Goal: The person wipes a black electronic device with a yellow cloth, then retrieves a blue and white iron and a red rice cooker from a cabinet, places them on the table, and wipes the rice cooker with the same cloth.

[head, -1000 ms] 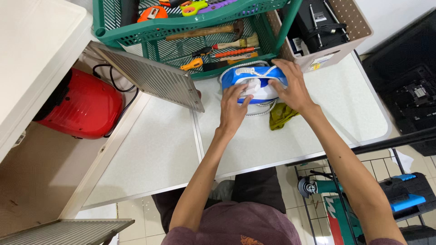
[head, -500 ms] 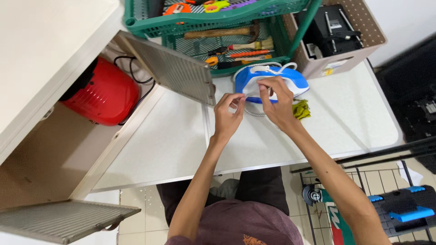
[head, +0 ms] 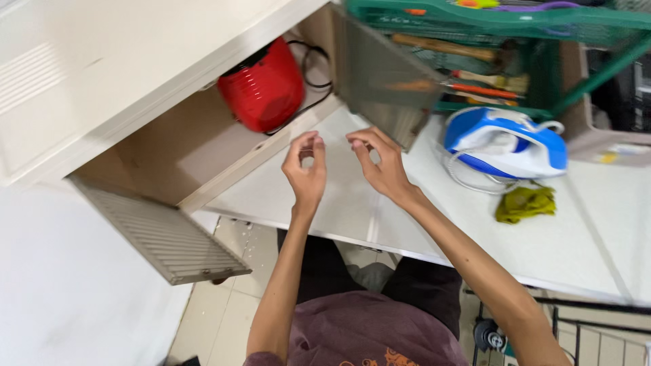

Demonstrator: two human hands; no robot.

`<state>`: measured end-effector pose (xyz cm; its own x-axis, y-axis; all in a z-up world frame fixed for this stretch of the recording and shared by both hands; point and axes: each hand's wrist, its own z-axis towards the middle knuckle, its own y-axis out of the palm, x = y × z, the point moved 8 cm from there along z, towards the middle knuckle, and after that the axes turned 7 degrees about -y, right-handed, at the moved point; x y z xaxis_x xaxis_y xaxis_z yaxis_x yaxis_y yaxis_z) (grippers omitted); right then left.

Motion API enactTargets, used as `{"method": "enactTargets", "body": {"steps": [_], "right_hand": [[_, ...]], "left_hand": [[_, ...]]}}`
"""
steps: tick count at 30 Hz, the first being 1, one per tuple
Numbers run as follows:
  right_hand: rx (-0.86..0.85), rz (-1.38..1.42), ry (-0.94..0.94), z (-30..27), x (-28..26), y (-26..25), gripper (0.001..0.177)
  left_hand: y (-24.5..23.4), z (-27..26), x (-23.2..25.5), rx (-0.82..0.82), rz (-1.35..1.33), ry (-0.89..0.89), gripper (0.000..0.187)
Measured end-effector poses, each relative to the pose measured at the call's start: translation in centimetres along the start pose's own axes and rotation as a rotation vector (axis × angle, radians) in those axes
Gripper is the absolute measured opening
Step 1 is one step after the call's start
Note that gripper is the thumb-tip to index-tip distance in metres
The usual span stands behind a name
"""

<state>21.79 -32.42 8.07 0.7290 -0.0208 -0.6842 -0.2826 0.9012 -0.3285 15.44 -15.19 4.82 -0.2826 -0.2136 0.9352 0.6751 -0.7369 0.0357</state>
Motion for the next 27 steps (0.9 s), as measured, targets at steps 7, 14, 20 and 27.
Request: {"method": "enactTargets", "body": {"steps": [7, 14, 20, 27], "right_hand": [[-0.160, 0.001, 0.289, 6.3, 6.1, 7.2, 0.028], [-0.240, -0.063, 0.166, 12.2, 11.0, 12.5, 0.059], [-0.329, 0.000, 0.481, 13.2, 17.0, 15.3, 0.134], [-0.466, 0.069, 0.446, 13.9, 18.0, 17.0, 0.148]], "left_hand": [[-8.0, 5.0, -4.2, 0.222, 0.211, -0.196, 0.042], [-10.3, 9.1, -6.9, 0.249, 0.257, -0.276, 0.064], [-9.8, 12.8, -7.6, 0.175, 0.366, -0.192, 0.077], [-9.6, 14.5, -10.0, 0.092, 0.175, -0.377, 0.080]]}}
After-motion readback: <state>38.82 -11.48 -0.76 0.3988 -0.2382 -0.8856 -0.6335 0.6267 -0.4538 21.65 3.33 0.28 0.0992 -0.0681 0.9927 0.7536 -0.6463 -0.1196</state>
